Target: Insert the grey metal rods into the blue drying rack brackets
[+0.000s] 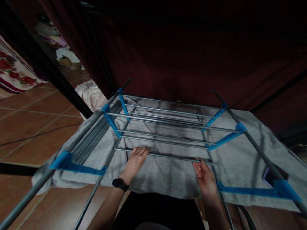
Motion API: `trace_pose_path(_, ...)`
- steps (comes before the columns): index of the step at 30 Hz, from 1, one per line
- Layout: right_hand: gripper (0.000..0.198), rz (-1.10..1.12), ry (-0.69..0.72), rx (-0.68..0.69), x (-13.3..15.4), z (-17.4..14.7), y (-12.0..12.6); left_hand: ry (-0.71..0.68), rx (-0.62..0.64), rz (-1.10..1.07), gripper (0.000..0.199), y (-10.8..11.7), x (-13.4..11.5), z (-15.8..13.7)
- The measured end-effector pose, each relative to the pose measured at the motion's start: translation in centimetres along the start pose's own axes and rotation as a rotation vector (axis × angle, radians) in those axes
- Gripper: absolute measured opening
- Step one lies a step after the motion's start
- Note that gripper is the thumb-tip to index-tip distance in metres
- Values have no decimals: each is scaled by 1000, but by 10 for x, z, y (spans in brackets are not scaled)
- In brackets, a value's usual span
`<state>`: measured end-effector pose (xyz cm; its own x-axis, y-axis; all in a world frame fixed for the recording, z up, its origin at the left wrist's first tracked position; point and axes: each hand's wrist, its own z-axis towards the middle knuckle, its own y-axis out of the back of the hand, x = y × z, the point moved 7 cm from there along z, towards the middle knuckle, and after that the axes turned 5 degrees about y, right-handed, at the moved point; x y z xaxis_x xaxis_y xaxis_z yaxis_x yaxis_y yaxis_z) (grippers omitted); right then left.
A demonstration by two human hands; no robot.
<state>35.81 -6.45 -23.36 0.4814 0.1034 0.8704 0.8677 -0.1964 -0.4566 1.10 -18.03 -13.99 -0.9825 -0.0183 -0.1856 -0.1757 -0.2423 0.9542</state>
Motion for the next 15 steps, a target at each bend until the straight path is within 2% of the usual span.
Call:
trace_pose_path(4, 16, 53, -86, -154, -1, 9, 17, 50, -5, 26, 34, 2, 12, -2)
trace_pose_path(7, 12, 54, -112, -217, 1, 14, 28, 76, -5, 25, 35, 1, 18, -4)
trace_pose_path(15, 14, -5, -80, -113, 1, 18, 34, 128, 30, 53, 32, -8, 24, -9)
